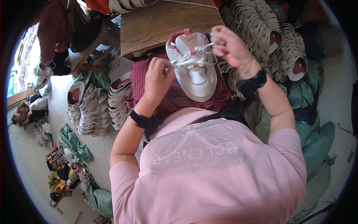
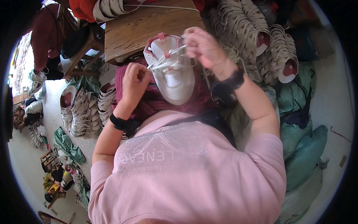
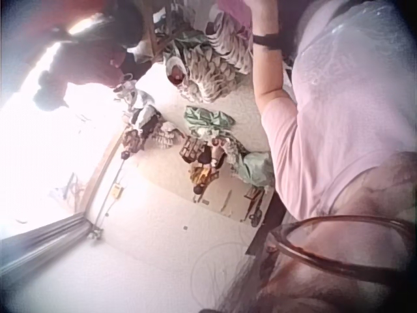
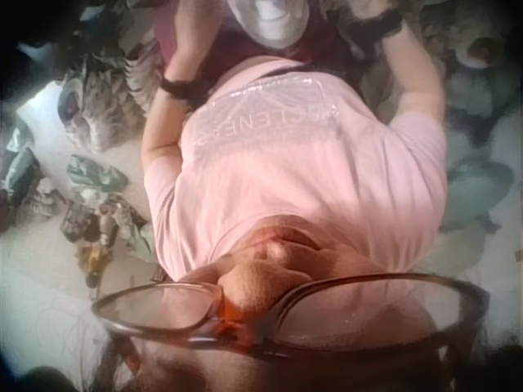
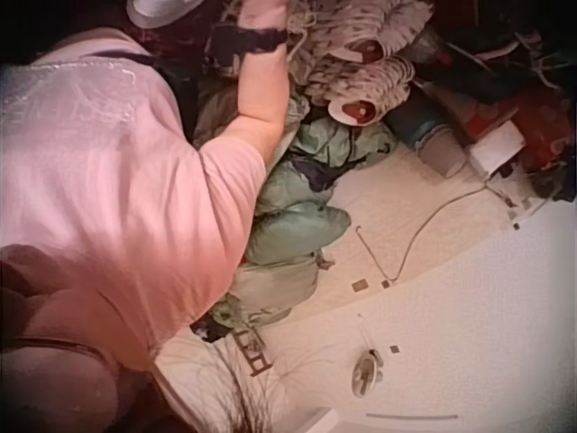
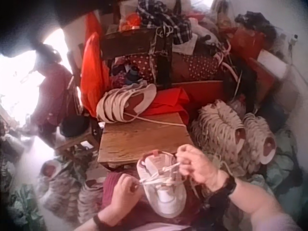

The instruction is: The recorder is lacing up a white and pink athletic shoe.

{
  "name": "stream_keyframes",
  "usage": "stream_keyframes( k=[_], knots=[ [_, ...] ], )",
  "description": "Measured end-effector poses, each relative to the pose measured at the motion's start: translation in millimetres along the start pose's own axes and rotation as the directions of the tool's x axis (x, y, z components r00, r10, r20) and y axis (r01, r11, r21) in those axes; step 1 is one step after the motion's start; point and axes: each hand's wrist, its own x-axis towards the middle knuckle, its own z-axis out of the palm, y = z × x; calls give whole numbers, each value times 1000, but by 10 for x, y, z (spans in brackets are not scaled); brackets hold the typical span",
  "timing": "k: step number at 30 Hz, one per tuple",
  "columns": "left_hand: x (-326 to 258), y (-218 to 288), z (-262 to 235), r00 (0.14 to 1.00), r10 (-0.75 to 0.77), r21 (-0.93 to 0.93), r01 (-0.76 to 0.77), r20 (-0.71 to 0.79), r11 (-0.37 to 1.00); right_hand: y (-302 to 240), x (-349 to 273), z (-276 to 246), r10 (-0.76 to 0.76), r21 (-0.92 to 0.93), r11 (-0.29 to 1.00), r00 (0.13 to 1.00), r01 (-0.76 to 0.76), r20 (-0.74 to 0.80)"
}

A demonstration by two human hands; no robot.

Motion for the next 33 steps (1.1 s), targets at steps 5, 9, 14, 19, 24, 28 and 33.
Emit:
stream_keyframes(
  k=[5, 9, 14, 19, 24, 28, 33],
  knots=[
    [70, -43, -46, 976, 202, 155, -187, -87, 970, -745, -149, -1107, -126, 350, 922, 983, 164, -131],
    [176, -12, 85, 960, 259, 99, -249, -103, 963, -1462, -543, -1835, -255, 402, 794, 849, 457, -462],
    [197, 1, 223, 960, 281, 47, -281, 8, 959, -2059, -809, -2075, -312, 348, 747, 761, 566, -569],
    [293, 40, 175, 986, 92, -47, -100, -142, 994, -1726, -578, -1403, -716, -403, 685, 459, 607, -526],
    [515, 301, 130, 993, -52, 149, 35, 110, 988, -656, -187, -487, -672, -932, 71, 707, 356, 219],
    [560, 316, 183, 992, 3, 214, -30, 126, 976, -153, -142, 82, -435, -797, -170, 682, 579, 588],
    [581, 198, 125, 907, 417, 423, -399, 54, 813, 45, 12, 110, -240, -814, -207, 778, 543, 581]
  ],
)
